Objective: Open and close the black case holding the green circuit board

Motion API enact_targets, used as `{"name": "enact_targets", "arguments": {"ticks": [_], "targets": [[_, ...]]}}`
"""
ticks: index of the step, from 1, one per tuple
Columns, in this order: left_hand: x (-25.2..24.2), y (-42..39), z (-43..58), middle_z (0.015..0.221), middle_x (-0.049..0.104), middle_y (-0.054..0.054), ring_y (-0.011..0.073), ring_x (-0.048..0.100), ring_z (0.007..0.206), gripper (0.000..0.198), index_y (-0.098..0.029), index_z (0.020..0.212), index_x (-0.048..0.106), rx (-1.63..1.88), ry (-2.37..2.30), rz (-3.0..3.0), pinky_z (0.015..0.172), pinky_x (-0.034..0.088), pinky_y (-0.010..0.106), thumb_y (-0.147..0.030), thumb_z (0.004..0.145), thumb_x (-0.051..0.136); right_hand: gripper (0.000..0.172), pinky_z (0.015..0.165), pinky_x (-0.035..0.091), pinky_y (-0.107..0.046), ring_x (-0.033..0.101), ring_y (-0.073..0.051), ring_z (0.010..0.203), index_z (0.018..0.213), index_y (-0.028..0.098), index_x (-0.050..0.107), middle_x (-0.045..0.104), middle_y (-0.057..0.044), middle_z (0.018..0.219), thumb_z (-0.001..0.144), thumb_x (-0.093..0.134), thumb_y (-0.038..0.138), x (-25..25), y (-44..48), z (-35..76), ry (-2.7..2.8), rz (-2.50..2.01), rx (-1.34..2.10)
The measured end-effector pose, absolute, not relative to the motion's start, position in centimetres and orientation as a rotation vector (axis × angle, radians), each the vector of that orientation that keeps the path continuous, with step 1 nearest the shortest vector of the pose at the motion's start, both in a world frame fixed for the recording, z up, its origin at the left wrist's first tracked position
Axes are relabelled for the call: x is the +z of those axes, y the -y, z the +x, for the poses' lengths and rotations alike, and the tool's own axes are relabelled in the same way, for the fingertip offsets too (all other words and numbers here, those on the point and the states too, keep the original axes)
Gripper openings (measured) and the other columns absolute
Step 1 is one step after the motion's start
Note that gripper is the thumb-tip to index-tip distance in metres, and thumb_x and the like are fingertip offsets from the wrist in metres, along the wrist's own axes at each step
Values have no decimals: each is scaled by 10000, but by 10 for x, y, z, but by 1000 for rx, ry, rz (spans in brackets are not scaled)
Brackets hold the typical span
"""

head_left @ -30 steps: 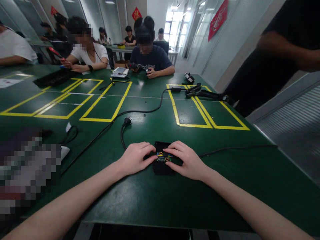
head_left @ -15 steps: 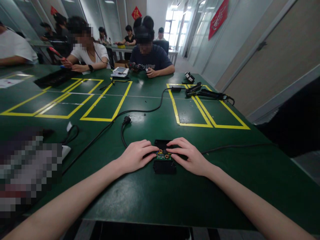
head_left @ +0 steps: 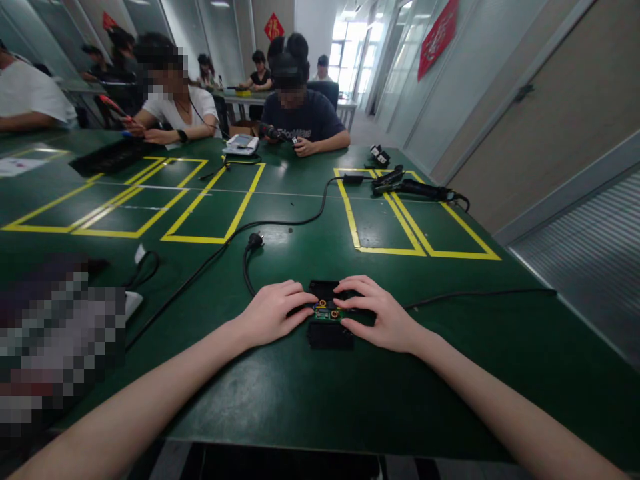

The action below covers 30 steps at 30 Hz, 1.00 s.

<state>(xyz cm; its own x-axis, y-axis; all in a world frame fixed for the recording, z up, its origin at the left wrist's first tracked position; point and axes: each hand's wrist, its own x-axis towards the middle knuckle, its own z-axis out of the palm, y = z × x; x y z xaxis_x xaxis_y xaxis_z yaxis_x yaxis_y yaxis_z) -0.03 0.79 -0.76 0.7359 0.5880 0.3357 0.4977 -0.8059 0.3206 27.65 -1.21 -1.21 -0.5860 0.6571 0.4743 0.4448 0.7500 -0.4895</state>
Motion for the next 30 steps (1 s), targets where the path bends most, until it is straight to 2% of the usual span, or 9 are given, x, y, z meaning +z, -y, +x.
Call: {"name": "enact_targets", "arguments": {"ticks": [3, 5, 8, 11, 15, 18, 23, 27, 30], "targets": [[-6, -9, -2, 921, 687, 46, 179, 652, 837, 225, -188, 1182, 685, 604, -862, 2726, 741, 510, 277, -276, 1020, 556, 246, 1024, 538, -533, 619, -295, 1215, 1162, 256, 728, 699, -118, 1255, 917, 707, 253, -14, 12, 278, 2306, -822, 419], [-5, -10, -4, 919, 683, 40, 176, 651, 834, 230, -185, 1190, 668, 592, -854, 2713, 729, 497, 272, -252, 989, 580, 330, 1036, 534, -524, 613, -289, 1240, 1257, 263, 693, 658, -129, 1337, 927, 690, 259, -14, 10, 281, 2313, -816, 429], [-2, -13, -7, 873, 655, 15, 152, 627, 774, 156, -185, 1079, 663, 561, -851, 2671, 688, 461, 255, -220, 938, 607, 410, 1034, 539, -500, 614, -284, 1238, 1321, 254, 649, 594, -146, 1400, 914, 691, 276, -12, 5, 292, 2294, -861, 440], [3, -16, -12, 804, 598, -13, 127, 570, 687, 14, -189, 886, 625, 505, -864, 2649, 636, 415, 247, -202, 881, 622, 322, 980, 558, -467, 637, -280, 1155, 1152, 230, 692, 621, -125, 1259, 840, 757, 280, -7, 0, 307, 2324, -941, 446], [8, -18, -16, 781, 568, -13, 132, 539, 668, 70, -190, 818, 577, 459, -852, 2659, 625, 389, 253, -217, 880, 595, 138, 879, 562, -411, 650, -240, 1012, 852, 215, 674, 627, -76, 1080, 804, 789, 275, -2, -5, 320, 2411, -1006, 504], [9, -20, -17, 771, 566, -6, 147, 541, 678, 119, -192, 818, 553, 446, -849, 2658, 644, 396, 261, -232, 930, 551, 179, 835, 547, -380, 647, -214, 929, 757, 206, 633, 637, -62, 996, 847, 763, 292, -1, -7, 322, 2409, -1032, 575], [7, -22, -17, 820, 584, 17, 175, 578, 720, 246, -194, 888, 550, 413, -895, 2638, 696, 433, 277, -318, 1054, 417, 300, 769, 518, -341, 633, -192, 833, 737, 197, 625, 649, -52, 885, 940, 688, 409, 2, -7, 320, 2352, -1065, 715], [2, -24, -17, 821, 576, 23, 191, 586, 744, 312, -198, 886, 540, 404, -927, 2602, 722, 451, 288, -343, 1079, 342, 387, 641, 457, -294, 567, -153, 691, 741, 188, 620, 613, -34, 818, 991, 606, 483, 3, -7, 318, 2294, -1125, 833], [1, -24, -17, 796, 553, 10, 182, 561, 727, 337, -202, 856, 519, 411, -950, 2511, 716, 437, 285, -369, 1075, 326, 432, 640, 438, -293, 555, -153, 691, 739, 184, 619, 612, -34, 810, 1014, 555, 511, 5, -6, 318, 2272, -1131, 901]]}}
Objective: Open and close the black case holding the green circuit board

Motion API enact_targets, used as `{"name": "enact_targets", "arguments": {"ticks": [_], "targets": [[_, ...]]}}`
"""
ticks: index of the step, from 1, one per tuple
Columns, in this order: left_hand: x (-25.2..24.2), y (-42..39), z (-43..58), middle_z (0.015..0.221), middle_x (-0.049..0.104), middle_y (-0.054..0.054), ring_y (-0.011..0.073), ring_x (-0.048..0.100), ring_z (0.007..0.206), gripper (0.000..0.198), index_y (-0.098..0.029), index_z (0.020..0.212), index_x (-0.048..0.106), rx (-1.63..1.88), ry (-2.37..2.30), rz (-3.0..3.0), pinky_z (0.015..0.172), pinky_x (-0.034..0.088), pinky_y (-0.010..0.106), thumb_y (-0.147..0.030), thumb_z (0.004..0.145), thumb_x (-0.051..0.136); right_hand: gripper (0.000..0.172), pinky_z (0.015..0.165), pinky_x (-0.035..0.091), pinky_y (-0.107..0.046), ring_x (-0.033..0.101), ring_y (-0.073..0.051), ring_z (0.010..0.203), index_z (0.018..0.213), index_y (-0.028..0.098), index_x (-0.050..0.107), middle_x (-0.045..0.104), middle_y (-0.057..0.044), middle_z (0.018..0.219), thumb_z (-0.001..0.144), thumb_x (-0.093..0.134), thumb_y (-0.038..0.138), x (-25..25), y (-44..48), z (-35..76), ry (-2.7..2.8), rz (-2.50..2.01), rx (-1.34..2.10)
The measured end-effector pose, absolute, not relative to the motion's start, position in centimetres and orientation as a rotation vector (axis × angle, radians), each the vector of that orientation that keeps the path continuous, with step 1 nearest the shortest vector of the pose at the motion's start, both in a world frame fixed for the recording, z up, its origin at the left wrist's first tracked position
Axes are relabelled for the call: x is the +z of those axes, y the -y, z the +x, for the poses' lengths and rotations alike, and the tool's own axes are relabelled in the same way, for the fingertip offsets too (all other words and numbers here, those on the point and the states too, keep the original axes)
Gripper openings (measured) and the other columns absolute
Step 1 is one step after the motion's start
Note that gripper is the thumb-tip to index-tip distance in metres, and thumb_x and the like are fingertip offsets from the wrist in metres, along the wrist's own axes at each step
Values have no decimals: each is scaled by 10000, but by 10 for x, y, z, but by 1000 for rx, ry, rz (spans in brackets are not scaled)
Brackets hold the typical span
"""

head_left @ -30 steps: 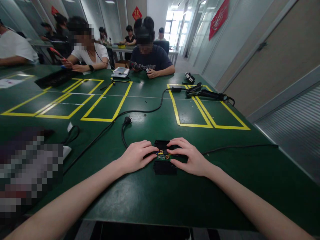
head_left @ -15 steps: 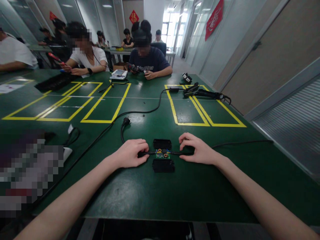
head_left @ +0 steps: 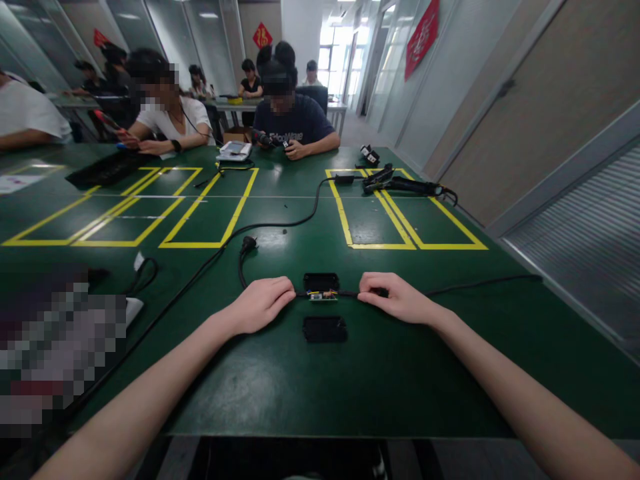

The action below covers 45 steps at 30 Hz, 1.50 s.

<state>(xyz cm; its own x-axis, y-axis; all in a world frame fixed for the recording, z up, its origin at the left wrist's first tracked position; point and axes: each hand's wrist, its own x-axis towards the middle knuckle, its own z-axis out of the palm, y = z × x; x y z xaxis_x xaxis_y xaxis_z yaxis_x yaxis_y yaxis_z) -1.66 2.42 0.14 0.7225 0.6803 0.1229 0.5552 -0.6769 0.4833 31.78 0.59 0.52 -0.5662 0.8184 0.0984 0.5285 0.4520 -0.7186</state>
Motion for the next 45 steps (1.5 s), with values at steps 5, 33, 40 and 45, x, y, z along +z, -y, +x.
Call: {"name": "enact_targets", "arguments": {"ticks": [5, 33, 40, 45], "targets": [[12, -23, -18, 761, 521, -12, 152, 492, 719, 388, -187, 786, 506, 420, -922, 2186, 693, 388, 261, -451, 1039, 375, 501, 699, 464, -309, 579, -162, 725, 719, 179, 643, 630, -37, 800, 1013, 539, 570, 14, -2, 318, 2204, -1062, 1029], [22, -19, -21, 644, 442, -58, 93, 384, 601, 405, -168, 726, 520, 209, -761, 1866, 571, 316, 218, -509, 881, 674, 466, 597, 405, -269, 488, -116, 625, 688, 171, 646, 596, 0, 738, 887, 710, 587, 15, 1, 318, 2189, -1047, 1412], [13, -19, -17, 615, 403, -65, 85, 353, 569, 312, -177, 692, 497, 357, -826, 2029, 561, 300, 217, -389, 879, 631, 404, 534, 348, -250, 428, -92, 547, 692, 179, 605, 542, 22, 673, 875, 717, 521, 12, 2, 313, 2162, -1186, 1300], [2, -21, -17, 649, 484, -41, 100, 433, 588, 192, -167, 762, 601, 563, -908, 2326, 583, 333, 223, -312, 888, 598, 282, 506, 307, -249, 390, -91, 508, 987, 165, 717, 582, 25, 670, 928, 628, 427, 8, 2, 309, 2207, -1247, 1149]]}}
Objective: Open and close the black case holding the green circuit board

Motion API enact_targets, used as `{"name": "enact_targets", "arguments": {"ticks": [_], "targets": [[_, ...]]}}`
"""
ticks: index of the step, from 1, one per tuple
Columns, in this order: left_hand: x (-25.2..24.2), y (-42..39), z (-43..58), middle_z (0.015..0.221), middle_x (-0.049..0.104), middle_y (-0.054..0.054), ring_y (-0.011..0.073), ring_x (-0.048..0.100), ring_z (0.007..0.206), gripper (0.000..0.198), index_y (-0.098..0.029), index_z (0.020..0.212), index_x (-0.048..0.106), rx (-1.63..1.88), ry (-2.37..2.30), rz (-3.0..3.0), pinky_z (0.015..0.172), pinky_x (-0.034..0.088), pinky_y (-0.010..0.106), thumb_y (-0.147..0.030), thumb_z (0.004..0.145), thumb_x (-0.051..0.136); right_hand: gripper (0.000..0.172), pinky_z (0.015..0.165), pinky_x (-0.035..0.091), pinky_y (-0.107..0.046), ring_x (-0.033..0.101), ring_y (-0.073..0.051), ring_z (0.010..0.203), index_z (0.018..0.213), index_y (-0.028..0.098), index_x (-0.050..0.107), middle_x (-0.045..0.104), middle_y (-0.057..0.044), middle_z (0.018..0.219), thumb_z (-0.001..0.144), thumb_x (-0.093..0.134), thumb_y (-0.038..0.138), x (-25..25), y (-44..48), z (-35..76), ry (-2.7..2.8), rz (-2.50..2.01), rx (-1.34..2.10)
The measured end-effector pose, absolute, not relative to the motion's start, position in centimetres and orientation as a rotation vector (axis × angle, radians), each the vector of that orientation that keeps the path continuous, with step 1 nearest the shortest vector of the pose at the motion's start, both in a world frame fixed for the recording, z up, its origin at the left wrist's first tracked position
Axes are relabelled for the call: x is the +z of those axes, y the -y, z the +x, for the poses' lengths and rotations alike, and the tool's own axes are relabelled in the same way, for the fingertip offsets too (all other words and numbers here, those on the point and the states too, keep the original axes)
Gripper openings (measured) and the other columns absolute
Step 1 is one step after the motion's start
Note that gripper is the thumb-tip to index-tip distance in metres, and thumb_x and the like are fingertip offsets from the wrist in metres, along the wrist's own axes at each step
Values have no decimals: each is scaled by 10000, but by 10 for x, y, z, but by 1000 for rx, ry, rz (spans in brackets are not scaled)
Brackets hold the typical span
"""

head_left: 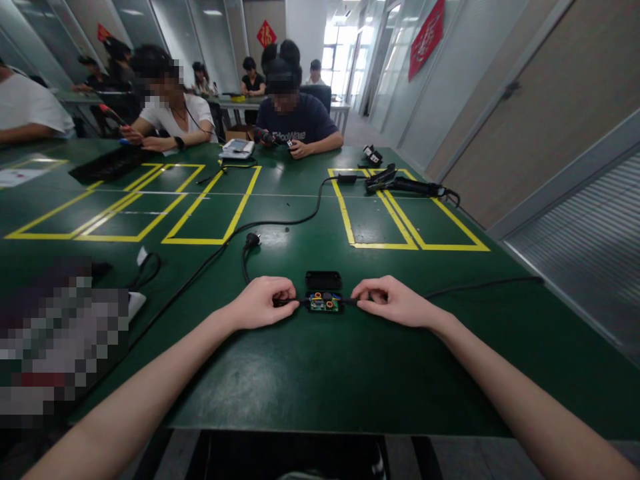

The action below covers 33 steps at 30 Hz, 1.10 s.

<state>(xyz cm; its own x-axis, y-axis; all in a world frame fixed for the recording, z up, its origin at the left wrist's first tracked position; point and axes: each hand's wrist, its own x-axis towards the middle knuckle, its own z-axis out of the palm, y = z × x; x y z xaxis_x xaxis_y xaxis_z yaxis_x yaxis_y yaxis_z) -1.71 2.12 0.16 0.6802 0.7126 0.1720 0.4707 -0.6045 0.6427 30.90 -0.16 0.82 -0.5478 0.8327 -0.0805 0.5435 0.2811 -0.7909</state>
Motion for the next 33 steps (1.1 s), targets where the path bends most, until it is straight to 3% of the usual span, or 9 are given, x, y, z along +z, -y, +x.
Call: {"name": "enact_targets", "arguments": {"ticks": [6, 11, 18, 33], "targets": [[-2, -21, -18, 766, 586, 4, 126, 551, 684, 169, -171, 917, 700, 647, -874, 2453, 637, 427, 230, -286, 942, 579, 229, 605, 414, -269, 552, -135, 640, 982, 176, 740, 651, -23, 779, 960, 552, 305, 5, 1, 304, 2322, -1136, 855], [-5, -19, -17, 936, 683, 48, 151, 647, 818, 224, -182, 1113, 717, 706, -814, 2472, 722, 518, 254, -251, 964, 563, 320, 714, 494, -300, 646, -175, 777, 983, 195, 747, 691, -60, 869, 1047, 484, 364, 0, 1, 300, 2355, -1060, 692], [-7, -17, -13, 1028, 721, 73, 188, 689, 940, 214, -178, 1134, 718, 743, -743, 2523, 831, 568, 304, -223, 988, 568, 466, 743, 514, -322, 647, -199, 809, 861, 201, 755, 674, -72, 848, 1080, 437, 463, -7, 0, 296, 2350, -1073, 577], [-9, -15, -10, 1043, 712, 91, 192, 665, 943, 242, -171, 1131, 721, 769, -765, 2643, 804, 568, 316, -174, 1036, 498, 441, 732, 492, -304, 660, -182, 805, 919, 204, 790, 688, -63, 891, 1078, 463, 454, -3, 2, 296, 2387, -1083, 682]]}}
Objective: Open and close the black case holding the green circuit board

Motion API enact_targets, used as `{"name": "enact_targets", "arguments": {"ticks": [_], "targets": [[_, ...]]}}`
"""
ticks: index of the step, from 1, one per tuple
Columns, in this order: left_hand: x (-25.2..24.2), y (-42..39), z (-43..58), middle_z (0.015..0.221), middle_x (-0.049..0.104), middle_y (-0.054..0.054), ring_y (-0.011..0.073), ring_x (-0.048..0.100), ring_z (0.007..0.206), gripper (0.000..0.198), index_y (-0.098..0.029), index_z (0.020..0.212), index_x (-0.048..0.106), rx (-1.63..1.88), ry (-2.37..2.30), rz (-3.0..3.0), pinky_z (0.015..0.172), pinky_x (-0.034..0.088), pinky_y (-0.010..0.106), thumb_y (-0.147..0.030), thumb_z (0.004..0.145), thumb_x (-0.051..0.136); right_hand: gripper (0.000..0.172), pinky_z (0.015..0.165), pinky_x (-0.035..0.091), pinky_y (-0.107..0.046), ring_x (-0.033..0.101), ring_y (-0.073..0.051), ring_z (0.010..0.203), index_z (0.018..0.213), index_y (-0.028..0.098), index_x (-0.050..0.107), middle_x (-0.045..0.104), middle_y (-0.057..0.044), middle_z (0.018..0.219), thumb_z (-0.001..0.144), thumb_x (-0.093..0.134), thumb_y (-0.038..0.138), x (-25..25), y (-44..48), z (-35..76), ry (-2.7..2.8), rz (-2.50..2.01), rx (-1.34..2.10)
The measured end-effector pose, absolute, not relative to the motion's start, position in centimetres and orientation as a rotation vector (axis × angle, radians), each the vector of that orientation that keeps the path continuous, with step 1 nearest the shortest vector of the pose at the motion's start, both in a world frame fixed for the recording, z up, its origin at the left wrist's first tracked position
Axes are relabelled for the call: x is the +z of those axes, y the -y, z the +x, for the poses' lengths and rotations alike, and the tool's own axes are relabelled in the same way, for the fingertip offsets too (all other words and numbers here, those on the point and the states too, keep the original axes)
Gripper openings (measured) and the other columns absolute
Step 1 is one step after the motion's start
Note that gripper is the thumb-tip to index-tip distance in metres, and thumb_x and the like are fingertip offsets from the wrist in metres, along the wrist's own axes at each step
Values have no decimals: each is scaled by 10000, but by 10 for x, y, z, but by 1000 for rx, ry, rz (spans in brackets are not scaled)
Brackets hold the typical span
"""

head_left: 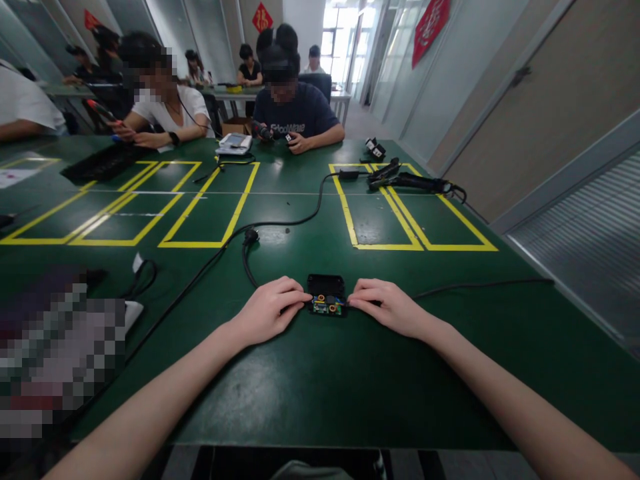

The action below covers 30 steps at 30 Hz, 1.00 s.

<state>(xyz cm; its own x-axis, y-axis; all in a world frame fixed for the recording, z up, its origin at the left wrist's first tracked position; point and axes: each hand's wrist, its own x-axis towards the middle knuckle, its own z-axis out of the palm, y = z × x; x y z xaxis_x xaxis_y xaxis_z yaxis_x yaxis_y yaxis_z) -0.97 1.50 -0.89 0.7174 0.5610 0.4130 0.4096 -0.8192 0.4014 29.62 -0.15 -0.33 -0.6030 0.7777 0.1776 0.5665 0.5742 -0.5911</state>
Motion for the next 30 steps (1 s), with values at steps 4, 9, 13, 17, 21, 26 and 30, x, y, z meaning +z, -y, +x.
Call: {"name": "enact_targets", "arguments": {"ticks": [4, 9, 13, 17, 21, 26, 30], "targets": [[-7, -14, -8, 1051, 720, 86, 203, 664, 955, 209, -178, 1120, 710, 737, -780, 2648, 835, 562, 342, -182, 1010, 531, 470, 727, 485, -308, 645, -185, 797, 857, 204, 736, 677, -60, 860, 1090, 411, 451, -2, 3, 292, 2392, -1157, 679], [-5, -13, -6, 1009, 718, 79, 206, 658, 933, 185, -184, 1081, 710, 710, -794, 2634, 824, 553, 346, -237, 1008, 548, 420, 673, 418, -294, 575, -164, 691, 724, 203, 602, 609, -30, 738, 1076, 422, 342, -9, 4, 281, 2388, -1306, 453], [-6, -14, -6, 985, 710, 75, 204, 650, 916, 190, -178, 1067, 705, 703, -787, 2648, 803, 537, 334, -210, 1014, 525, 382, 651, 388, -285, 546, -156, 646, 689, 205, 543, 584, -19, 700, 1052, 438, 259, -16, 4, 276, 2412, -1342, 326], [-8, -13, -6, 988, 706, 73, 199, 648, 916, 188, -184, 1066, 701, 713, -782, 2650, 808, 532, 331, -193, 1018, 520, 352, 663, 392, -285, 569, -169, 673, 750, 202, 586, 617, -40, 740, 1059, 422, 244, -20, 3, 274, 2460, -1375, 166], [-10, -13, -6, 1014, 701, 75, 199, 650, 926, 189, -183, 1059, 694, 734, -780, 2669, 812, 535, 336, -179, 1013, 511, 322, 664, 397, -285, 590, -178, 687, 777, 198, 604, 632, -50, 756, 1053, 443, 239, -22, 2, 272, 2479, -1409, 92], [-9, -11, -5, 1118, 687, 100, 220, 655, 1009, 213, -182, 1110, 666, 717, -828, 2687, 868, 555, 361, -156, 961, 516, 394, 629, 390, -283, 560, -160, 638, 672, 209, 532, 581, -19, 684, 1051, 470, 297, -20, -1, 277, 2348, -1409, 317], [-8, -9, -5, 1312, 658, 143, 269, 640, 1160, 384, -176, 1278, 609, 721, -844, 2681, 982, 547, 436, -156, 900, 547, 392, 594, 434, -290, 543, -163, 626, 748, 209, 621, 591, -21, 712, 1046, 462, 408, -17, -2, 283, 2043, -1372, 557]]}}
